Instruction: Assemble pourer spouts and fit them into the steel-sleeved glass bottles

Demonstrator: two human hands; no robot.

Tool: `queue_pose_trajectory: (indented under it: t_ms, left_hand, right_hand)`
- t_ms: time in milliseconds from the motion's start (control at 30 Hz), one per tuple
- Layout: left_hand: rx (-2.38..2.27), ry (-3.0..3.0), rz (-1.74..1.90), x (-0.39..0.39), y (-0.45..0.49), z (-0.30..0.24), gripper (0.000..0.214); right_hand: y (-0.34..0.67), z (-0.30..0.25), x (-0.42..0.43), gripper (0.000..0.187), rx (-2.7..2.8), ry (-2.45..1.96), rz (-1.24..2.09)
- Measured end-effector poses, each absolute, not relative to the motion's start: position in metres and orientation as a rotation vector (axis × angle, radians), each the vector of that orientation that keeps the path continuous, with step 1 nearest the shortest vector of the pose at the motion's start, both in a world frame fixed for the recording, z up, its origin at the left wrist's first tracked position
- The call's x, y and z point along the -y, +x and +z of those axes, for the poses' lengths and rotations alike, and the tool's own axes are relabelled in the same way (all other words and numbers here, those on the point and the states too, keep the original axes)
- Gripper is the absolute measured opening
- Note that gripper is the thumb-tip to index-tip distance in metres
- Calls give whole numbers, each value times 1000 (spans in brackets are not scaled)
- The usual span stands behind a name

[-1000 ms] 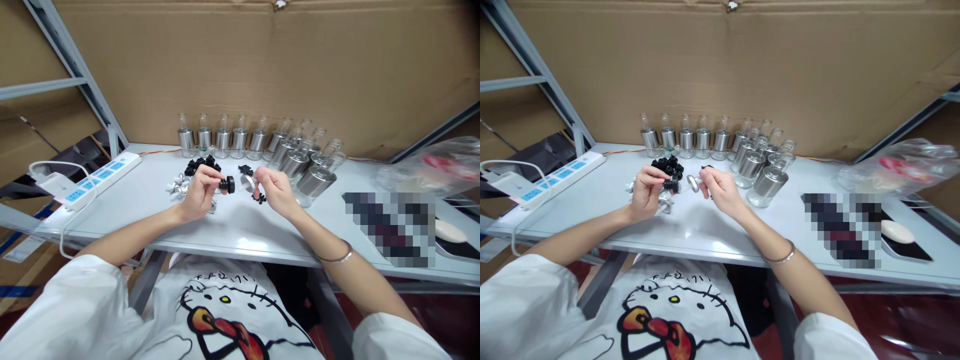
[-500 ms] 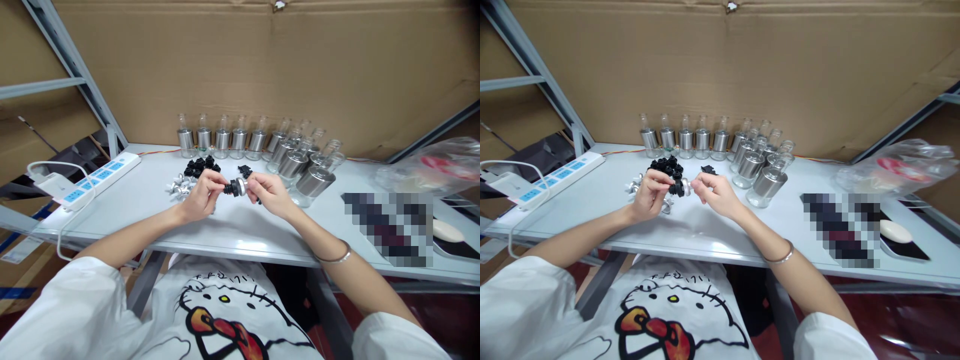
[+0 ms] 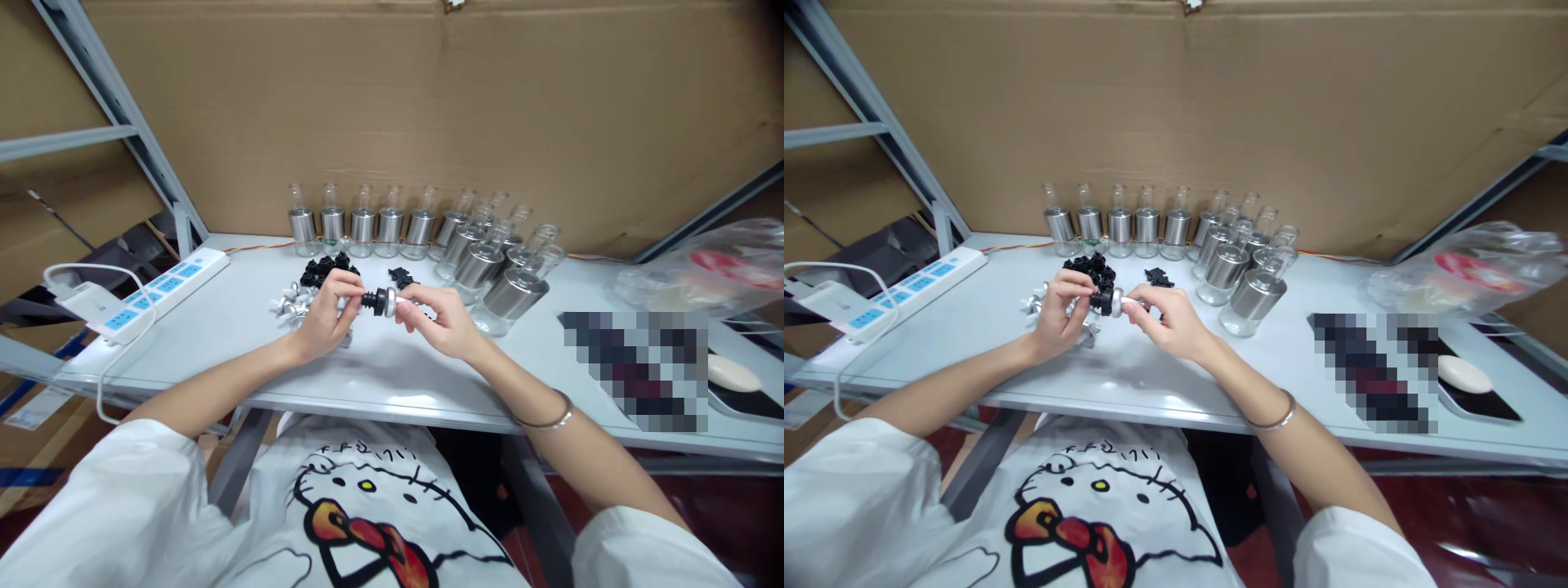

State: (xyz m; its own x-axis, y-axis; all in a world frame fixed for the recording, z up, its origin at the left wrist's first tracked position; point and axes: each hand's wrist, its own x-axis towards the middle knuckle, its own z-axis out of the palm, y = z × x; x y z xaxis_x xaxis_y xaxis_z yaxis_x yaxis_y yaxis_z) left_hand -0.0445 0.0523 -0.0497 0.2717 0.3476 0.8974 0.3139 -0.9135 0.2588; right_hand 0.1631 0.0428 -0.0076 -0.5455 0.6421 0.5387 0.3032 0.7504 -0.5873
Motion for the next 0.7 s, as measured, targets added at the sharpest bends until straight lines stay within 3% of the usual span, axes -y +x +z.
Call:
queue_pose_trajectory:
  t_ms: [333, 700]
  left_hand:
    - [-563, 2453, 1515, -54, -49, -55, 22]
    - [-788, 2735, 1552, -57, -54, -41, 25]
  right_hand:
    - [164, -9, -46, 35, 2229, -694, 411]
    - [171, -19, -62, 36, 2360, -652, -212]
